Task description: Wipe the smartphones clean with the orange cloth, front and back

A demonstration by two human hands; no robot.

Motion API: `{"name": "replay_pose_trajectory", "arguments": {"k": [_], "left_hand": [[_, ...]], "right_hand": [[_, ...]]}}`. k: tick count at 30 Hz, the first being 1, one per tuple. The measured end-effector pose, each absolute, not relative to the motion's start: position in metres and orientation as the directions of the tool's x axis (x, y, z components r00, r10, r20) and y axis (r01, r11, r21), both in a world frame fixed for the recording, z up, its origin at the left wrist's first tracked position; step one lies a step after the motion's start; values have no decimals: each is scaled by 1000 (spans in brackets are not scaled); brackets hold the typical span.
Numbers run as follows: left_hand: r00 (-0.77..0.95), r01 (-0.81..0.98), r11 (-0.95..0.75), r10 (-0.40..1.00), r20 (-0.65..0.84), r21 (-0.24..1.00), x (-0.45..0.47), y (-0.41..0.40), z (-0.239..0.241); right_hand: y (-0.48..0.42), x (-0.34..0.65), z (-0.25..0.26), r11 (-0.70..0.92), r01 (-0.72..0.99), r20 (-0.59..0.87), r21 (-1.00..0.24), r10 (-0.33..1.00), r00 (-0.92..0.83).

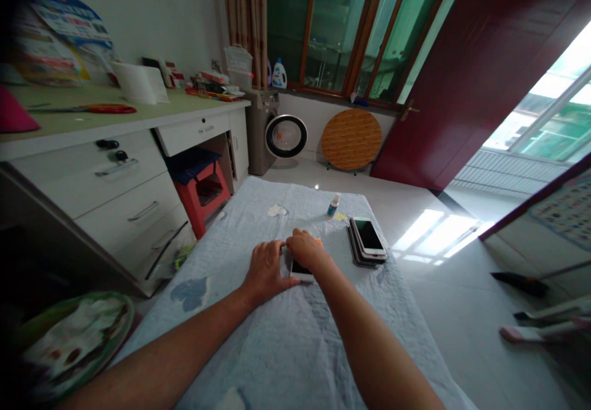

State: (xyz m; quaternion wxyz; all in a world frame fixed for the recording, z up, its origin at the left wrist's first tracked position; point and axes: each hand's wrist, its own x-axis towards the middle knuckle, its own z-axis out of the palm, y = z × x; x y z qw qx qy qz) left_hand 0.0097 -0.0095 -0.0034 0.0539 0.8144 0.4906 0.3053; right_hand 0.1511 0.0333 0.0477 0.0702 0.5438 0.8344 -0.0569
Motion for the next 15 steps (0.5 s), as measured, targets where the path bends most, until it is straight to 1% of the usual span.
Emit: {"name": "replay_pose_trajectory", "arguments": {"k": [5, 8, 13, 15], "left_hand": [[318, 734, -534, 817, 482, 420, 11, -11, -5], [319, 732, -531, 821, 473, 428, 11, -13, -3], [329, 739, -534, 818, 472, 411, 11, -15, -1], [337, 737, -541, 814, 473, 404, 11, -14, -2]], "right_hand": [[12, 148, 48, 435, 901, -187, 2, 885, -427], [-2, 145, 48, 467, 884, -187, -28, 866, -464], [-19, 142, 48, 478, 876, -182, -64, 858, -481], [-21, 144, 51, 489, 866, -196, -105, 844, -500]]}}
